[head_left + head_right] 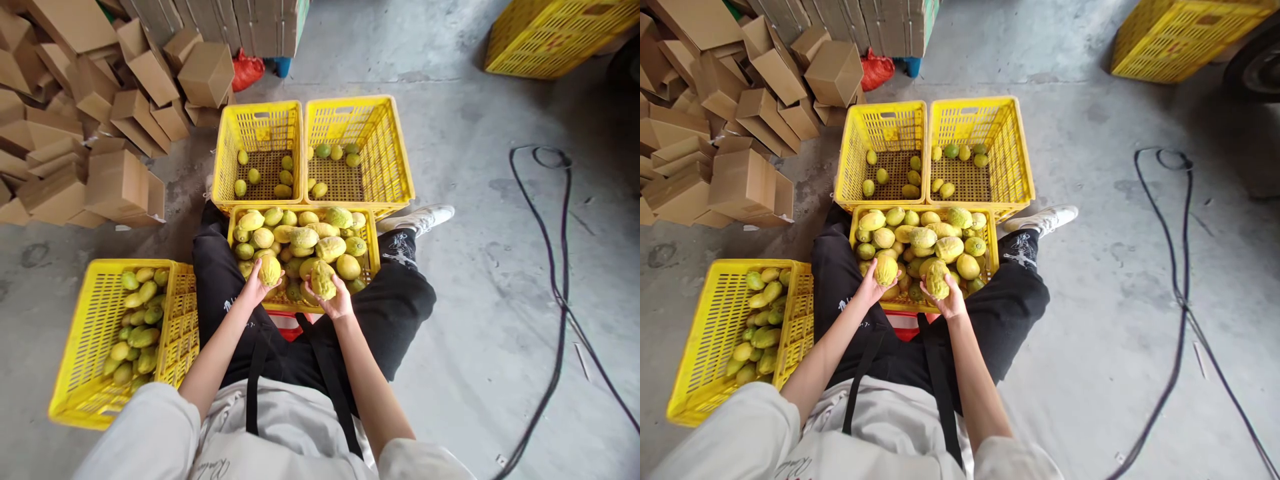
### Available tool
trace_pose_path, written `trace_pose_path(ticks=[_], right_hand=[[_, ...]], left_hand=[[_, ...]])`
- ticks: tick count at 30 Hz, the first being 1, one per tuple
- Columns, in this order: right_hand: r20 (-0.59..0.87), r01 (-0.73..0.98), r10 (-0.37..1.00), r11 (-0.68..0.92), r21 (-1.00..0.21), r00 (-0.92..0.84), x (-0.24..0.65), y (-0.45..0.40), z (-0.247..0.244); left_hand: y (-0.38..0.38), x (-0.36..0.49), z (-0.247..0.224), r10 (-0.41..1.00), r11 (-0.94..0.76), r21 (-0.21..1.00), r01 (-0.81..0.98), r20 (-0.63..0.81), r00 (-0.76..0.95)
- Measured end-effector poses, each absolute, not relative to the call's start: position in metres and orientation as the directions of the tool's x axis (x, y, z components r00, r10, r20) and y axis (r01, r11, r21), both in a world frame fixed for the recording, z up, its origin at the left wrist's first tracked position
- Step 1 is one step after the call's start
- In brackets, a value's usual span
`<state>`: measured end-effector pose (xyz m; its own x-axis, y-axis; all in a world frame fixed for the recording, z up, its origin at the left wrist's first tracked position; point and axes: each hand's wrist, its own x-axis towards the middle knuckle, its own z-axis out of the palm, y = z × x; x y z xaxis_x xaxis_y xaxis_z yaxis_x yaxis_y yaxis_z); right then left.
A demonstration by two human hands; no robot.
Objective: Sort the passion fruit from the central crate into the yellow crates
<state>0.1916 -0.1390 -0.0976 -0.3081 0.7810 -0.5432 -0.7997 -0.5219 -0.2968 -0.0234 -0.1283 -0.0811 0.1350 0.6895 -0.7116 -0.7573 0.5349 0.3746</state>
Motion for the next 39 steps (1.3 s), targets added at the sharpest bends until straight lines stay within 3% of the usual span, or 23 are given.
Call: trace_pose_path(ticks=[10,15,20,31,39], right_hand=[[-0.504,-0.743,0.785,-0.568,-0.355,-0.359,0.188,-0.137,-0.097],[-0.537,-0.754,0.779,-0.556,-0.351,-0.325,0.189,-0.136,-0.094],[-0.439,-0.791,0.819,-0.525,-0.313,-0.370,0.188,-0.136,-0.086],[-0.506,-0.780,0.800,-0.527,-0.338,-0.321,0.189,-0.138,-0.093],[-0.543,-0.738,0.785,-0.551,-0.389,-0.300,0.185,-0.136,-0.096]], left_hand=[[-0.129,-0.020,-0.082,0.680,0.615,0.416,-0.669,-0.710,0.184],[-0.129,-0.022,-0.078,0.649,0.624,0.324,-0.712,-0.722,0.241],[-0.131,-0.022,-0.078,0.654,0.616,0.282,-0.736,-0.704,0.278],[-0.134,-0.024,-0.086,0.665,0.605,0.387,-0.696,-0.726,0.175],[-0.135,-0.019,-0.093,0.696,0.637,0.453,-0.623,-0.686,0.213]])
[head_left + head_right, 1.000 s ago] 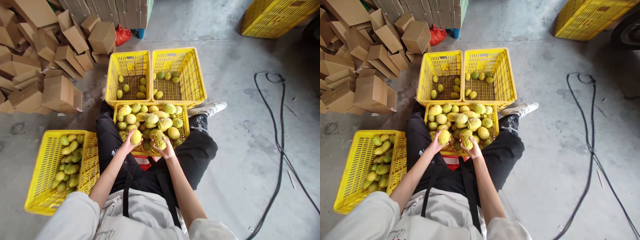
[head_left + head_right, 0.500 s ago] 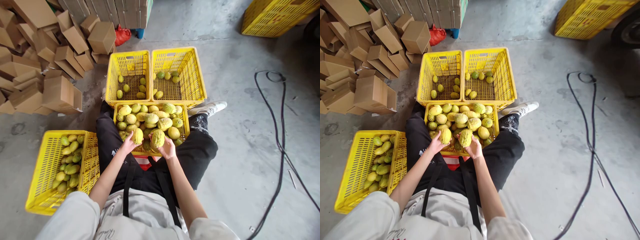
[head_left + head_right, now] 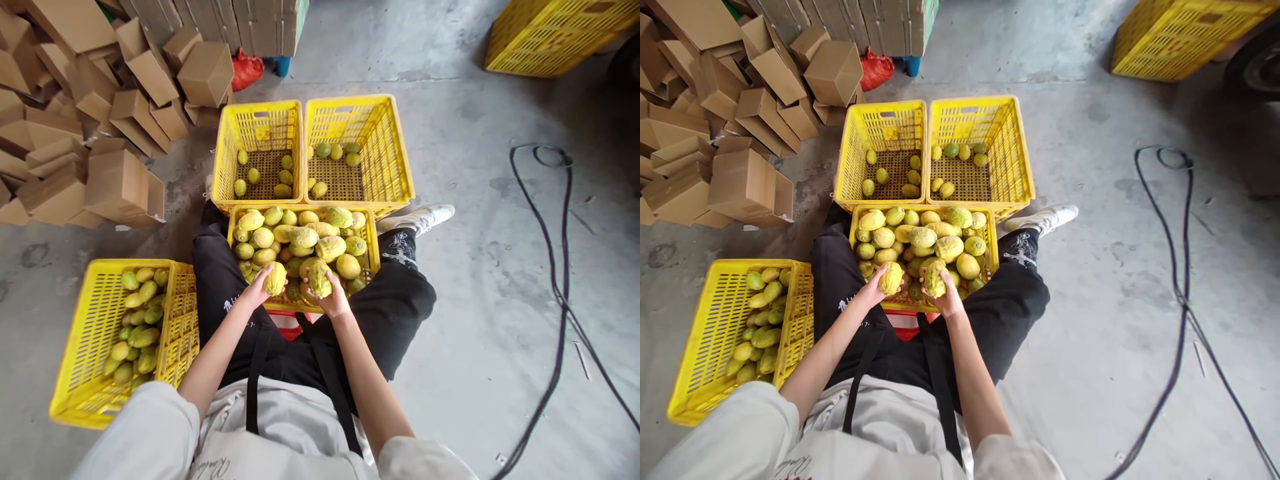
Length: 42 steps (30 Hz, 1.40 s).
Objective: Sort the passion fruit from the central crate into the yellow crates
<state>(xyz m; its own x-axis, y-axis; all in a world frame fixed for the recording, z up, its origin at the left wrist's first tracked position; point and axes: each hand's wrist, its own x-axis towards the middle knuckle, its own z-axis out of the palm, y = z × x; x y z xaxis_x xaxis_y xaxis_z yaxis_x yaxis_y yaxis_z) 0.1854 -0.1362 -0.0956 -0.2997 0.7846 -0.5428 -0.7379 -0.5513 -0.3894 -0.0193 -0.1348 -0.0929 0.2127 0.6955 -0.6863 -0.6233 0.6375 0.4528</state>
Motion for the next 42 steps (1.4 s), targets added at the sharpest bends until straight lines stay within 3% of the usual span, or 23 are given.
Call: trace_pose_path(ticks=[6,14,19,25,31,38,42], right_hand=[[-0.536,-0.737,0.785,-0.555,-0.385,-0.311,0.187,-0.137,-0.098],[-0.394,-0.817,0.843,-0.494,-0.298,-0.367,0.190,-0.135,-0.087],[-0.412,-0.825,0.858,-0.456,-0.333,-0.308,0.189,-0.136,-0.086],[-0.388,-0.883,0.883,-0.384,-0.269,-0.266,0.195,-0.140,-0.087],[-0.449,-0.844,0.846,-0.444,-0.301,-0.286,0.189,-0.136,-0.084],[-0.456,-0.818,0.830,-0.485,-0.309,-0.320,0.189,-0.136,-0.083],[-0.441,-0.828,0.836,-0.478,-0.293,-0.327,0.191,-0.136,-0.084]], left_hand=[[-0.133,-0.019,-0.090,0.683,0.638,0.437,-0.634,-0.701,0.204],[-0.131,-0.025,-0.080,0.689,0.555,0.262,-0.790,-0.677,0.260],[-0.131,-0.026,-0.076,0.718,0.520,0.299,-0.800,-0.661,0.219],[-0.136,-0.029,-0.065,0.807,0.440,0.379,-0.814,-0.565,0.173],[-0.135,-0.027,-0.069,0.808,0.490,0.425,-0.761,-0.549,0.213],[-0.134,-0.023,-0.075,0.787,0.543,0.431,-0.721,-0.561,0.258],[-0.132,-0.026,-0.072,0.779,0.539,0.368,-0.758,-0.561,0.281]])
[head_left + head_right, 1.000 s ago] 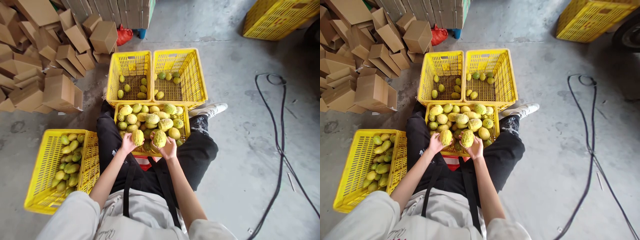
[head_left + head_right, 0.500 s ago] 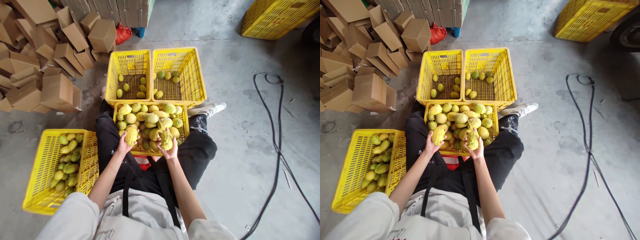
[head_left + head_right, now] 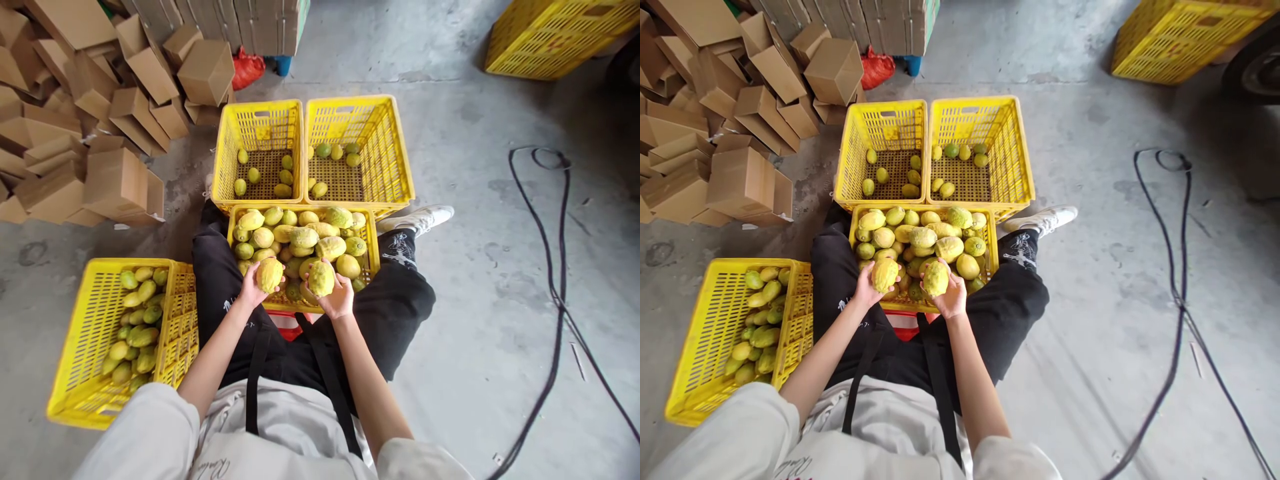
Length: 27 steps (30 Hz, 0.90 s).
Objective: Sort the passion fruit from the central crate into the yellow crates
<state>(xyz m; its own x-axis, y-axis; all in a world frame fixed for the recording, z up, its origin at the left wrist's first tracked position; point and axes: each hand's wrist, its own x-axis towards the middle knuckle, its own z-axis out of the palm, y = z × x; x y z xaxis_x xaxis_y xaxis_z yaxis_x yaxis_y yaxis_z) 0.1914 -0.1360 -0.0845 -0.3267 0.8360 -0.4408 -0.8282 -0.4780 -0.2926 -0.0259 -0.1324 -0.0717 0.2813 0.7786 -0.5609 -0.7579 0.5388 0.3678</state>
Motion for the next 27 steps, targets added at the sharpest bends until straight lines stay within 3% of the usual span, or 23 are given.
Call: trace_pose_path(ticks=[7,17,27], right_hand=[[-0.416,-0.821,0.843,-0.483,-0.306,-0.341,0.189,-0.135,-0.084],[-0.442,-0.773,0.835,-0.506,-0.382,-0.329,0.193,-0.142,-0.090],[-0.449,-0.786,0.839,-0.490,-0.377,-0.308,0.188,-0.141,-0.095]], left_hand=[[-0.131,-0.028,-0.067,0.757,0.539,0.289,-0.791,-0.579,0.304],[-0.131,-0.027,-0.072,0.710,0.578,0.322,-0.750,-0.651,0.268],[-0.129,-0.023,-0.071,0.673,0.602,0.322,-0.731,-0.697,0.247]])
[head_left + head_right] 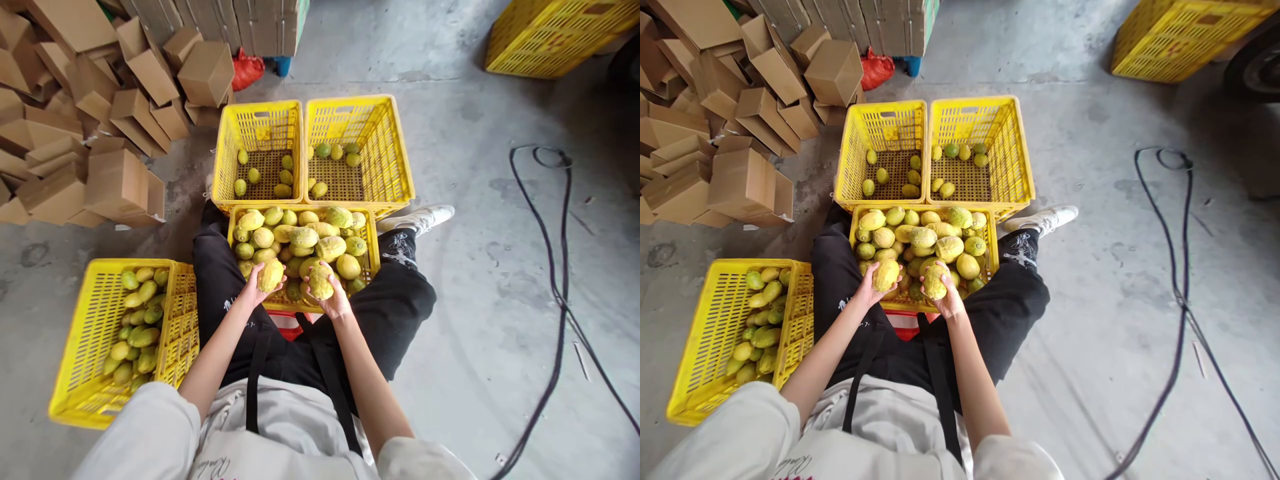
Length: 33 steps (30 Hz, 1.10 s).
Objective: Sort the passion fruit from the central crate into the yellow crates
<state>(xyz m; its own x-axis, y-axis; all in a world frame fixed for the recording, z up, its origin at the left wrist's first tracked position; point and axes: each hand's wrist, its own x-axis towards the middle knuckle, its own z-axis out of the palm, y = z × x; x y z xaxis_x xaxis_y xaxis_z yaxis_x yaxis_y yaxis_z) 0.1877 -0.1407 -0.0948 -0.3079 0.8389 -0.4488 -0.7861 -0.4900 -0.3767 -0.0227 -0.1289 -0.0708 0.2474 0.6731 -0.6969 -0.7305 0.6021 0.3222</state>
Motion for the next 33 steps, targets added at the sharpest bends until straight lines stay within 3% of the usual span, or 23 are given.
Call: trace_pose_path(ticks=[7,13,21,27,33], right_hand=[[-0.429,-0.817,0.838,-0.487,-0.309,-0.337,0.189,-0.137,-0.084],[-0.382,-0.811,0.850,-0.489,-0.321,-0.362,0.189,-0.137,-0.080],[-0.458,-0.844,0.817,-0.487,-0.223,-0.351,0.197,-0.139,-0.088],[-0.451,-0.820,0.817,-0.507,-0.266,-0.359,0.192,-0.137,-0.088],[-0.482,-0.829,0.825,-0.471,-0.302,-0.294,0.190,-0.136,-0.087]], left_hand=[[-0.129,-0.025,-0.074,0.700,0.561,0.289,-0.776,-0.667,0.257],[-0.130,-0.027,-0.067,0.764,0.470,0.272,-0.840,-0.602,0.233],[-0.131,-0.028,-0.070,0.737,0.535,0.304,-0.788,-0.624,0.260],[-0.132,-0.025,-0.080,0.697,0.650,0.361,-0.669,-0.635,0.334],[-0.131,-0.026,-0.077,0.693,0.618,0.329,-0.714,-0.657,0.297]])
